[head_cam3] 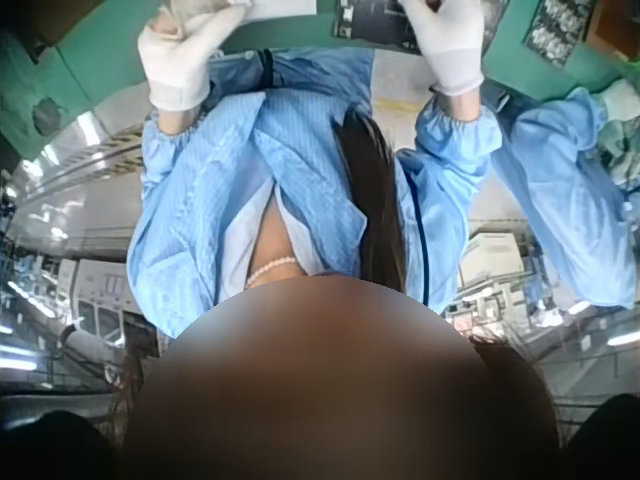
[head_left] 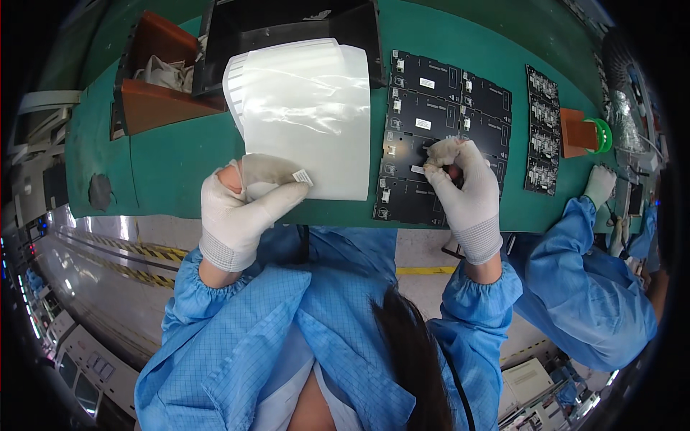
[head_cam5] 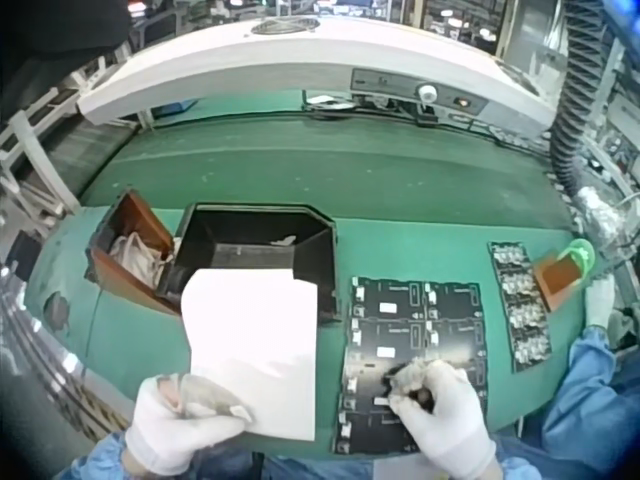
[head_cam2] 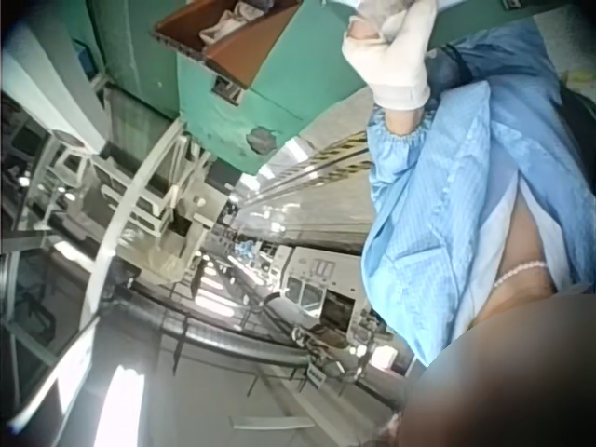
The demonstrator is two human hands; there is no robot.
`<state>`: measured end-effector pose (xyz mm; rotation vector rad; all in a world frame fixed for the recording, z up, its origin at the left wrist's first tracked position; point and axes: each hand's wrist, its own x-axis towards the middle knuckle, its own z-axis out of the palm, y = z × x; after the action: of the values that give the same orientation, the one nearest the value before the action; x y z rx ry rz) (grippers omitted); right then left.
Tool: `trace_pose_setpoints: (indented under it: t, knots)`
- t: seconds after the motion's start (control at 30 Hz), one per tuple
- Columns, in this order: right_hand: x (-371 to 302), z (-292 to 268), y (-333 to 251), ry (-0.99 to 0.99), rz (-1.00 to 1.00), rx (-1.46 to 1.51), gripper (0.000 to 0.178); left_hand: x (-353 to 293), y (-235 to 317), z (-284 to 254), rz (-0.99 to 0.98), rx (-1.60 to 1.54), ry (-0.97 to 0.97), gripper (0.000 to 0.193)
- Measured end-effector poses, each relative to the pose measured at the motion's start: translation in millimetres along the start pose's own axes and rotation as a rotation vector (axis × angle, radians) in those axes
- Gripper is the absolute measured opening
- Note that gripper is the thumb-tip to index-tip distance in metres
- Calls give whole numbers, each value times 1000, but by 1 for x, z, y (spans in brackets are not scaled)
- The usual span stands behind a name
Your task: Peeling labels from a roll, applying them to circuit boards, and transferring the boards to a tray on a conveyor belt.
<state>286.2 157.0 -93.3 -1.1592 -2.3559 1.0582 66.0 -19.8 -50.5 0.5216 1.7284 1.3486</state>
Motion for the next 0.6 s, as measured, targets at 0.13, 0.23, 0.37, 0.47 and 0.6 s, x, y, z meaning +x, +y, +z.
trace_pose_setpoints:
  t: [0.13, 0.23, 0.37, 0.47, 0.6]
  knots:
    - [0, 2, 0, 26, -7, -49, 12, 0, -1, 2, 32, 17, 3, 17]
    - [0, 5, 3, 43, -14, -67, 12, 1, -1, 1, 12, 5, -4, 17]
    - [-1, 7, 1, 49, 10, -55, 11, 0, -2, -1, 29, 3, -8, 17]
    - [-1, 9, 4, 67, -35, -63, 11, 0, -2, -1, 18, -7, -6, 16]
    - [-2, 11, 4, 89, -48, -70, 11, 1, -2, -3, -2, 4, -22, 16]
